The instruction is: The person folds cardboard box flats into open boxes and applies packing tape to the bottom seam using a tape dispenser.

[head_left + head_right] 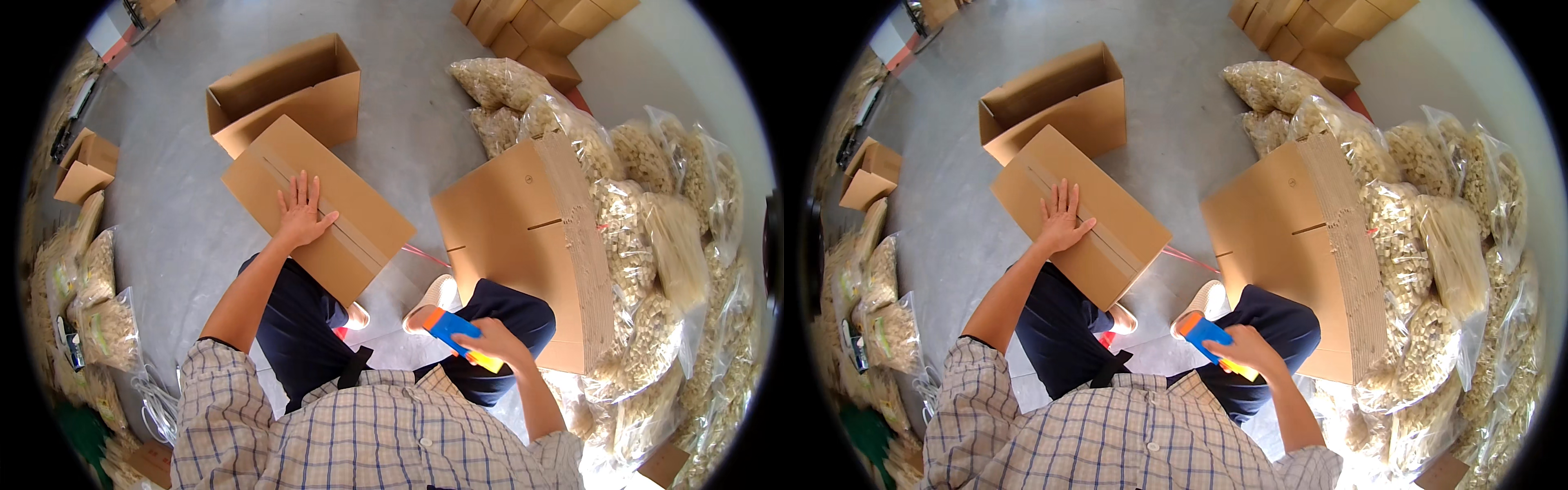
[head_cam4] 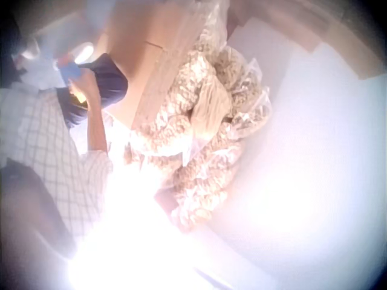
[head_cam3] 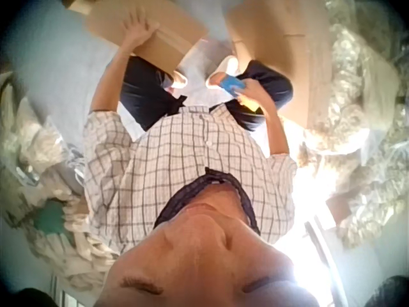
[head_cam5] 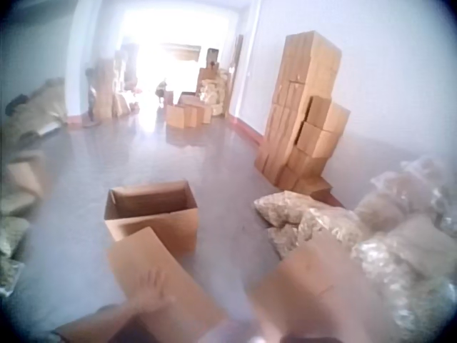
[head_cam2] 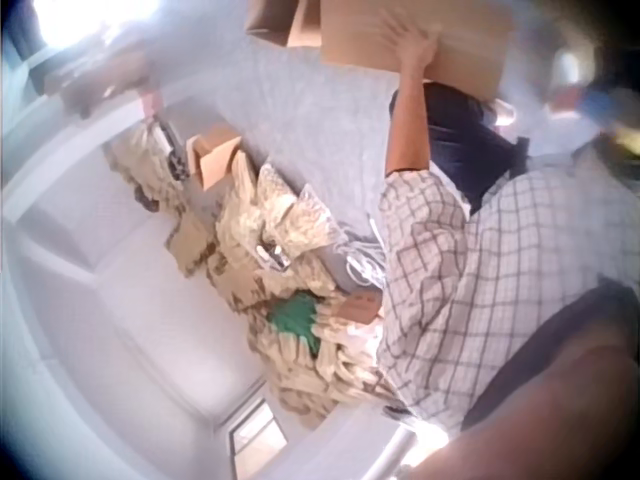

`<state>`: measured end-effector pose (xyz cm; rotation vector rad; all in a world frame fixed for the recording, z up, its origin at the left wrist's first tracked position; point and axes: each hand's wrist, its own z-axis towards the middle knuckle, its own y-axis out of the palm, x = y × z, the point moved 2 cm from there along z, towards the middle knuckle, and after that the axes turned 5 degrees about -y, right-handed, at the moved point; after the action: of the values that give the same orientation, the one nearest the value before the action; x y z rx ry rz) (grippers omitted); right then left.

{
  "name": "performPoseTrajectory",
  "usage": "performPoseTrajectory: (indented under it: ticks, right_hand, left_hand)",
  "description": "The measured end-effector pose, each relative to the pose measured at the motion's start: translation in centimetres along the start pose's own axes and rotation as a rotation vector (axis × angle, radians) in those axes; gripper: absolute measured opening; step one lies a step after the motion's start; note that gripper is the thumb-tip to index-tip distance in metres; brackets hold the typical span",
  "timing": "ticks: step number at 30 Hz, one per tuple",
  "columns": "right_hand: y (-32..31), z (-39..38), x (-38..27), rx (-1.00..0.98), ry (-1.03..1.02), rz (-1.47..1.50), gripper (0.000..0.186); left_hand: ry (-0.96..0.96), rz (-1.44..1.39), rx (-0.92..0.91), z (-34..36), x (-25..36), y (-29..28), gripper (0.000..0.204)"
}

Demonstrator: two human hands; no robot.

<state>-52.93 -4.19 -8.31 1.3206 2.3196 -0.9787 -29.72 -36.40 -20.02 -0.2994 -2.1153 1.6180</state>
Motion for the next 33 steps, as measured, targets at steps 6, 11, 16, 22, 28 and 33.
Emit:
performPoseTrajectory:
  ticks: [6,11,16,22,28,33]
  right_hand:
    - [5.3,15.8,-2.7,0.202,-0.162,0.067,0.060]
    - [11.7,20.5,-2.1,0.333,-0.297,-0.331,0.061]
    - [9.1,15.4,-1.3,0.188,0.223,0.439,0.052]
    - [7.5,15.4,0.3,0.539,0.027,1.386,0.037]
    - [3.7,16.6,1.8,0.775,0.065,1.351,0.051]
    - [-1.2,14.1,0.6,0.868,-0.335,1.229,0.043]
  left_hand:
    - [0.004,0.061,-0.038,0.8,1.1,-0.5,0.088]
    - [-0.003,0.047,-0.036,1.0,-0.9,-0.6,0.085]
    - [-0.014,-0.430,-0.210,3.5,-3.7,-5.2,0.066]
    - [-0.321,-0.290,0.119,8.0,-14.2,-7.0,0.062]
    - [-0.415,-0.301,-0.063,3.3,-9.0,-9.5,0.044]
    - [-0.378,-0.795,0.460,-2.6,-8.7,-11.4,0.031]
